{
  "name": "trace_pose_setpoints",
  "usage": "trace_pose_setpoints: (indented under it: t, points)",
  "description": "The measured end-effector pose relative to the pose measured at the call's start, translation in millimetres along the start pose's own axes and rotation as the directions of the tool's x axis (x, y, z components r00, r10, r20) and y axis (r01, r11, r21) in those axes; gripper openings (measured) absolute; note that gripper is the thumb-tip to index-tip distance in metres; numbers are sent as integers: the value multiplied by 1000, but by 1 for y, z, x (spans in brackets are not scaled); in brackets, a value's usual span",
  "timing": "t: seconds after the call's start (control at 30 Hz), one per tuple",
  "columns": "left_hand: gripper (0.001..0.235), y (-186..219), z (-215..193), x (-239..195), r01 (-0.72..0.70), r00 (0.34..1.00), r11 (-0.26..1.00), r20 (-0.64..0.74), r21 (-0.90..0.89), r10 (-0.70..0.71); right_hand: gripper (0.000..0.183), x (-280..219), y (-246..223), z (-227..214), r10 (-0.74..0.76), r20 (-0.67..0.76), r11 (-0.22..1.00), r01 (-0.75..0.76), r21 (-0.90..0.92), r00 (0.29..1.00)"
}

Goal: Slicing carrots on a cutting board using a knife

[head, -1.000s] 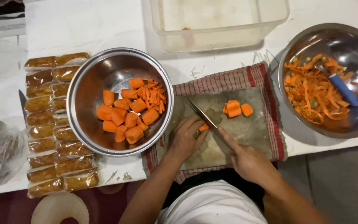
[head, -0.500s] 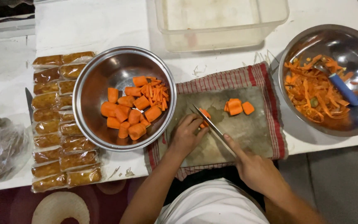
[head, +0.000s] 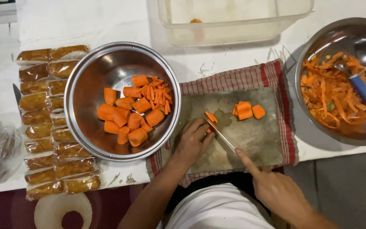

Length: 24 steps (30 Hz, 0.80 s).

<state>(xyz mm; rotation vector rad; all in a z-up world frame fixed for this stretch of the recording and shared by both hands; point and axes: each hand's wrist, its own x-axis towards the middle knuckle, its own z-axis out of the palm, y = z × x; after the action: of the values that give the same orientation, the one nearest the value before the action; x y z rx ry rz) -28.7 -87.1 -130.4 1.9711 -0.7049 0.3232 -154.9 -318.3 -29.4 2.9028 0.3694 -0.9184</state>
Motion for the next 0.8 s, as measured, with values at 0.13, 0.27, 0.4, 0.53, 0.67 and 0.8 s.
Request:
trace_pose_setpoints:
  t: [0.13,0.27,0.4,0.53,0.67,0.8]
  points:
    - [19,-7,6,-4,5,1000,999,-26,33,-4,96,13,-8,1,-28,11,999,28,-28,1000]
    - [21,-12,11,-11,24,1000,998,-19,59,-23,99,37,-11,2,-109,-172,994,113,10,979]
    - [22,-8,7,-8,-16,999,999,-39,29,18,96,39,-14,-32,34,16,946,-37,323,999]
    - [26,-8,7,-10,-21,998,999,-50,40,23,92,31,-11,-44,85,179,911,-149,385,980]
    - [26,-12,8,-15,1,998,1000,-56,1,-1,93,21,-4,-26,116,3,902,-107,419,993]
    - [26,-22,14,-18,-32,997,999,-71,42,35,90,16,0,-16,96,-45,926,-72,371,994]
